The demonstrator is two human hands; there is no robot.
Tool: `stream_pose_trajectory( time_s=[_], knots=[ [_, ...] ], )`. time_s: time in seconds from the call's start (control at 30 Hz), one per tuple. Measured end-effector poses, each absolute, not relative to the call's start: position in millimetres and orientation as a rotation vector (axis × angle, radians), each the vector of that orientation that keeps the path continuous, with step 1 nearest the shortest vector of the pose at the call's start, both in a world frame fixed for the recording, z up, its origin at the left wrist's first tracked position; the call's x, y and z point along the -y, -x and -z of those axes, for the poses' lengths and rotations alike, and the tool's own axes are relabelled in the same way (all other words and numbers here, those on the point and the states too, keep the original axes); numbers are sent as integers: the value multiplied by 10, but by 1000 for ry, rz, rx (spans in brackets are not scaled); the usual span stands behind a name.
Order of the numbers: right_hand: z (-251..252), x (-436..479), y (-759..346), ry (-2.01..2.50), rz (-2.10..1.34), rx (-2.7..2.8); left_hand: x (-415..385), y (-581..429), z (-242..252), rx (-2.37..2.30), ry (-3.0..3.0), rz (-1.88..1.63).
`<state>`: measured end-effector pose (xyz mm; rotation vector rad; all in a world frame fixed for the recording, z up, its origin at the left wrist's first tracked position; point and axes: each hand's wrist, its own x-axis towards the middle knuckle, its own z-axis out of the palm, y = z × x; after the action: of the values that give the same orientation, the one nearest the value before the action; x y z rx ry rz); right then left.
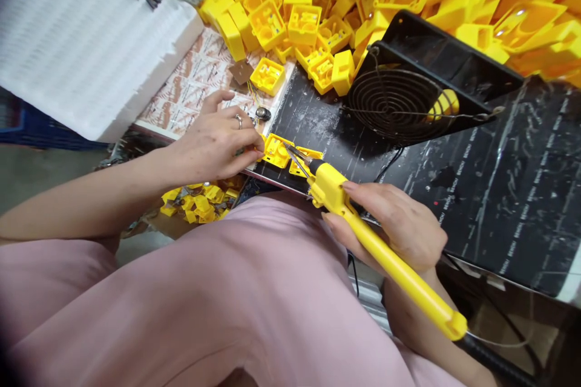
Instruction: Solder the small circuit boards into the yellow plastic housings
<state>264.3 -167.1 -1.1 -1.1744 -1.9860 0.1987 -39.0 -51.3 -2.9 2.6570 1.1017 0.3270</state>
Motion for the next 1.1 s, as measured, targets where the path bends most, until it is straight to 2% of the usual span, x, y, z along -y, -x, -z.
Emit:
stream_pose_trajectory(
  time_s=[0.23, 0.53, 1.1],
  knots=[
    [-14, 1704, -2598, 1217, -208, 1932, 505, 547, -8, -991, -2529, -328],
    [10, 1733, -2590, 1236, -205, 1889, 536, 454, 50, -1168, -2529, -484],
    [-6, 1611, -2568, 1019, -214, 1999, 571, 320, 47, -1215, -2631, -355]
  ],
)
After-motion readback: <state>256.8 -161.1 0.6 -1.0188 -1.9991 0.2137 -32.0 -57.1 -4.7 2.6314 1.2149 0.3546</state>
